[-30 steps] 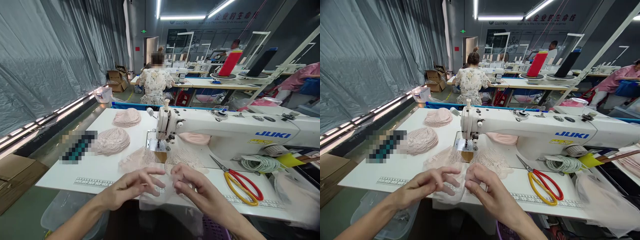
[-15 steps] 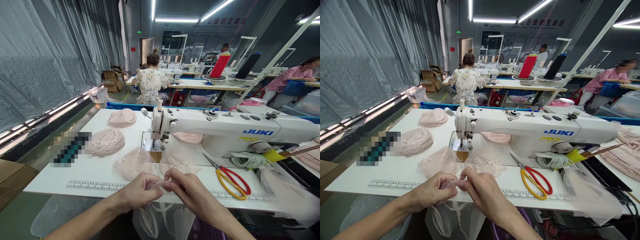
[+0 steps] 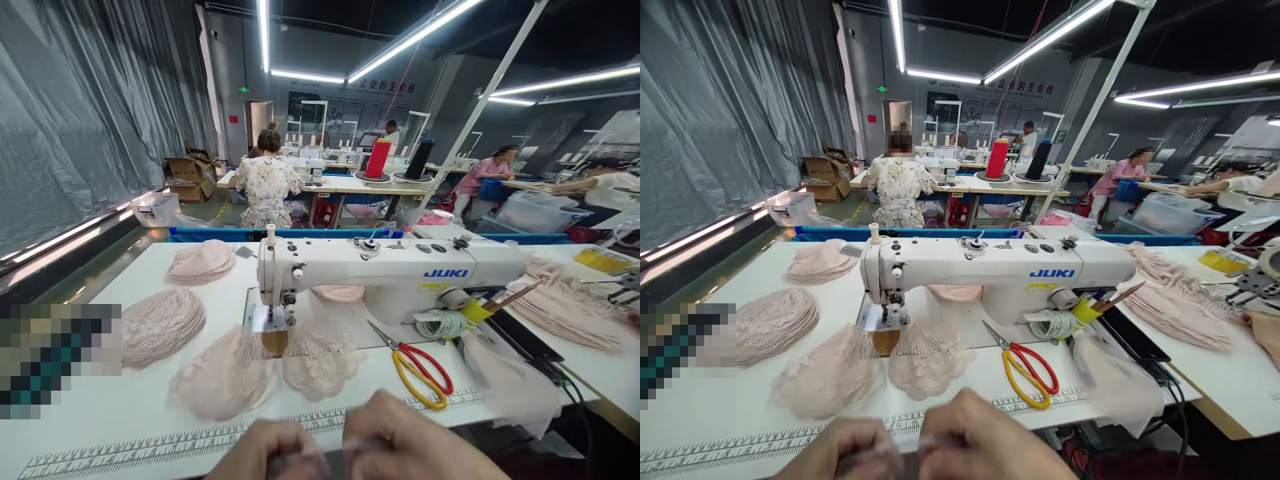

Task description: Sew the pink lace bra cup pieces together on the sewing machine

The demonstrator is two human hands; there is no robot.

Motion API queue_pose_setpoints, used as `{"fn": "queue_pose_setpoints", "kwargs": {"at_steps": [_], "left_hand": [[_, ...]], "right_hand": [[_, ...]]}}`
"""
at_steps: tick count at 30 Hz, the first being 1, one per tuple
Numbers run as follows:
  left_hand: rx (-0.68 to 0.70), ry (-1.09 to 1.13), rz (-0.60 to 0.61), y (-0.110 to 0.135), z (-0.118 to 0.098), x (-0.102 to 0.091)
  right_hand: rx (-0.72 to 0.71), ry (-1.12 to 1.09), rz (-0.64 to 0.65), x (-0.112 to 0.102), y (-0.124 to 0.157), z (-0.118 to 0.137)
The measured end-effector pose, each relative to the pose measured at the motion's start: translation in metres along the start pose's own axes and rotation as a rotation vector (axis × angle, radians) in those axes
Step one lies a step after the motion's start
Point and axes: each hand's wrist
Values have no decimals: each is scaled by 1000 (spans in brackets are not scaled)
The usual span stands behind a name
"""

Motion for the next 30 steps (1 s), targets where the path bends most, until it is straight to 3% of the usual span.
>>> {"fn": "queue_pose_setpoints", "kwargs": {"at_steps": [2,4,6,9,12,15,19,23,26,29,30], "left_hand": [[-40,-96,-131,-21,-18,-16],[7,-372,-242,-42,-31,-35],[0,-566,-307,-59,-33,-51],[-24,-660,-361,-64,-21,-60],[60,-845,-469,-41,-9,-59],[118,-1011,-568,-2,-1,-63],[-39,-1117,-565,46,11,-75],[-261,-1110,-443,59,23,-79],[-349,-1123,-382,49,23,-78],[-346,-1153,-359,39,20,-78],[-324,-1161,-360,37,19,-79]], "right_hand": [[63,106,-132,-22,-14,-24],[100,171,-206,-44,-34,-53],[136,225,-252,-60,-57,-80],[186,299,-295,-67,-85,-106],[227,376,-285,-61,-99,-115],[296,476,-296,-56,-100,-120],[451,643,-373,-59,-83,-131],[544,826,-456,-51,-67,-128],[413,982,-506,-24,-71,-103],[-46,1099,-531,11,-93,-72],[-141,1066,-465,20,-102,-63]]}}
Point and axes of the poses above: each hand's wrist, its own y-axis away from the middle knuckle, its own x-axis out of the palm, z = x × y, and after that the axes turned 13 degrees about z, right-handed
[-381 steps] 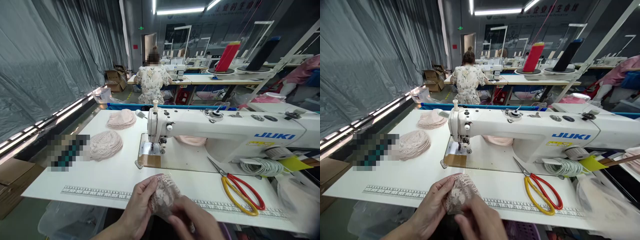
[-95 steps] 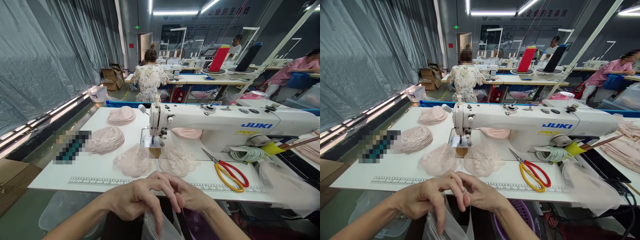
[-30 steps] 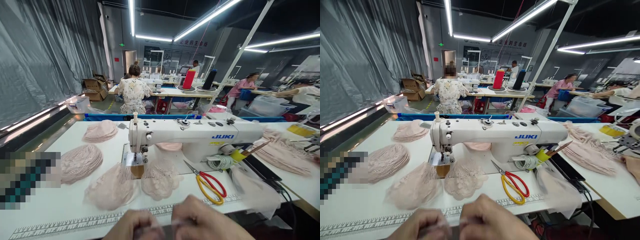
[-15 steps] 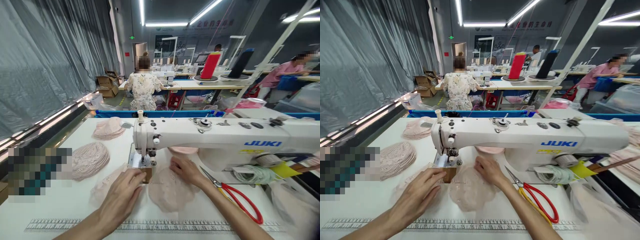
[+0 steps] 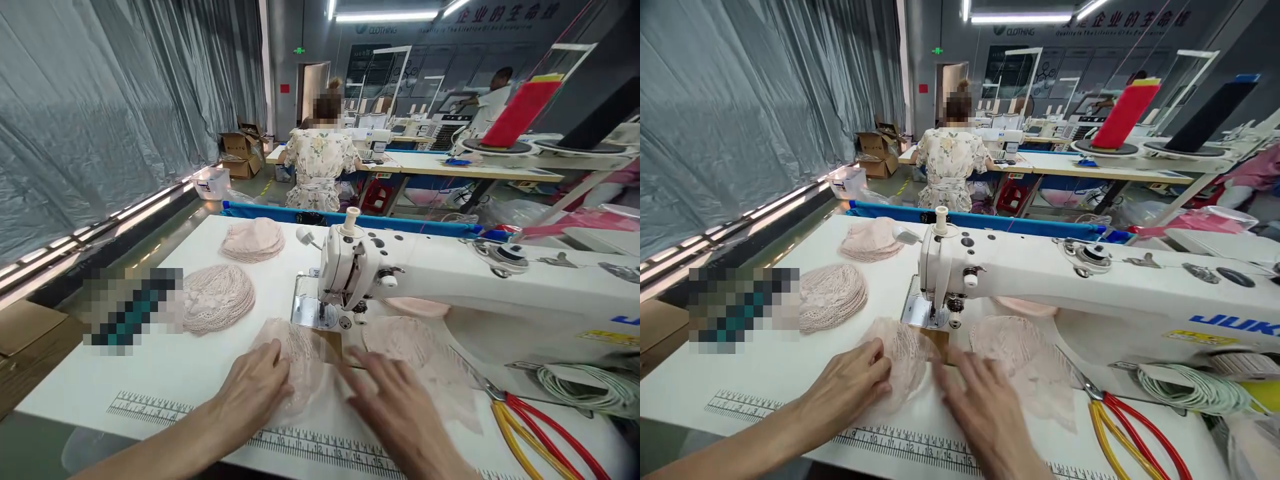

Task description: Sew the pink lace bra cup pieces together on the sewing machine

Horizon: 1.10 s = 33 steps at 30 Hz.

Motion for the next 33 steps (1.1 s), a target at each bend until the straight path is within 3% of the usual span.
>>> {"fn": "queue_pose_setpoints", "kwargs": {"at_steps": [3,7,9,11,15,18,25,33], "left_hand": [[74,30,-137,-8,1,-2],[190,103,-348,-31,8,-8],[285,184,-292,-45,11,-15],[341,316,-141,-56,14,-24],[310,485,59,-62,18,-45],[282,411,123,-60,20,-52],[137,221,118,-82,20,-32],[76,182,54,-98,26,-27]], "right_hand": [[-93,-163,-116,2,-23,23],[-116,-326,-227,2,-36,24],[-154,-383,-250,-1,-34,21],[-187,-431,-269,-6,-30,20],[-195,-459,-262,-15,-21,32],[-178,-383,-275,-12,-20,44],[-26,-295,-252,18,-32,36],[-91,-301,-220,21,-47,0]]}}
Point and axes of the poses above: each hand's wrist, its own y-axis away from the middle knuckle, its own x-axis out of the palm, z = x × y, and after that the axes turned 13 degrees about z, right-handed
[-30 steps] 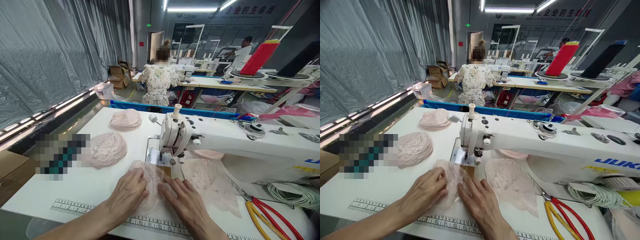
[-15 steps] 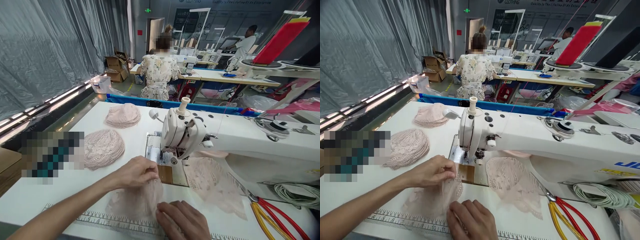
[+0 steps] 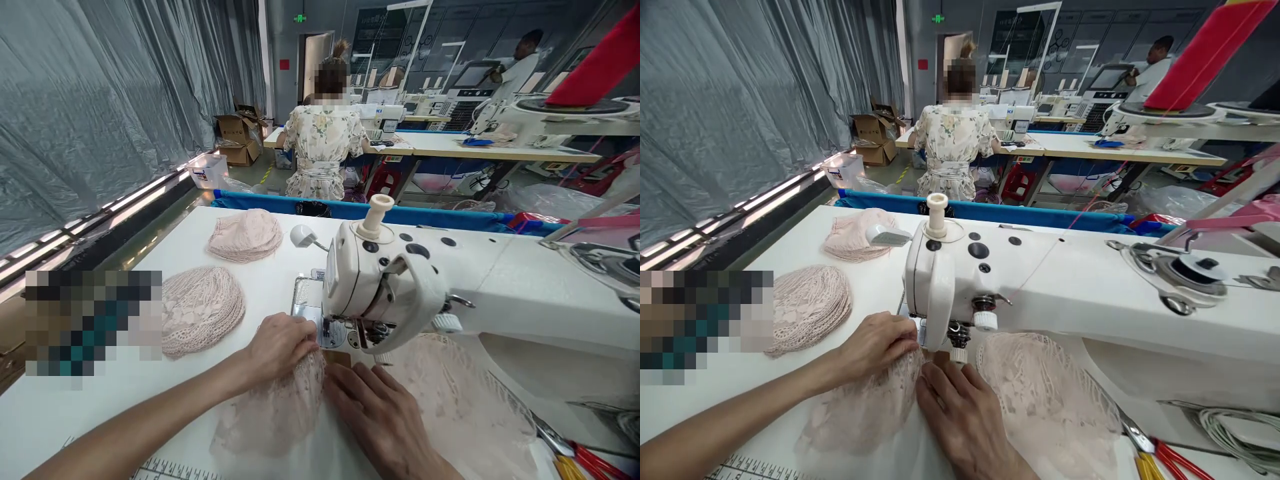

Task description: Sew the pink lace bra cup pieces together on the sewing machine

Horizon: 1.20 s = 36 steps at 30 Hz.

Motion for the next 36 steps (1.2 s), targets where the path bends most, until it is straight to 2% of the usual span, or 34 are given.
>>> {"fn": "queue_pose_setpoints", "kwargs": {"at_steps": [5,22,27,30,33,36], "left_hand": [[13,2,-14,0,2,4],[21,20,-56,-2,5,11],[34,1,-94,-2,4,14],[22,-60,-105,-2,5,13],[-31,-187,-144,-4,8,10],[-56,-305,-296,-1,8,9]], "right_hand": [[-52,-32,-38,4,5,-6],[-9,31,45,12,13,-7],[-46,69,121,10,15,-8],[-30,92,86,12,14,-8],[4,102,4,16,11,-7],[1,121,-25,17,9,-7]]}}
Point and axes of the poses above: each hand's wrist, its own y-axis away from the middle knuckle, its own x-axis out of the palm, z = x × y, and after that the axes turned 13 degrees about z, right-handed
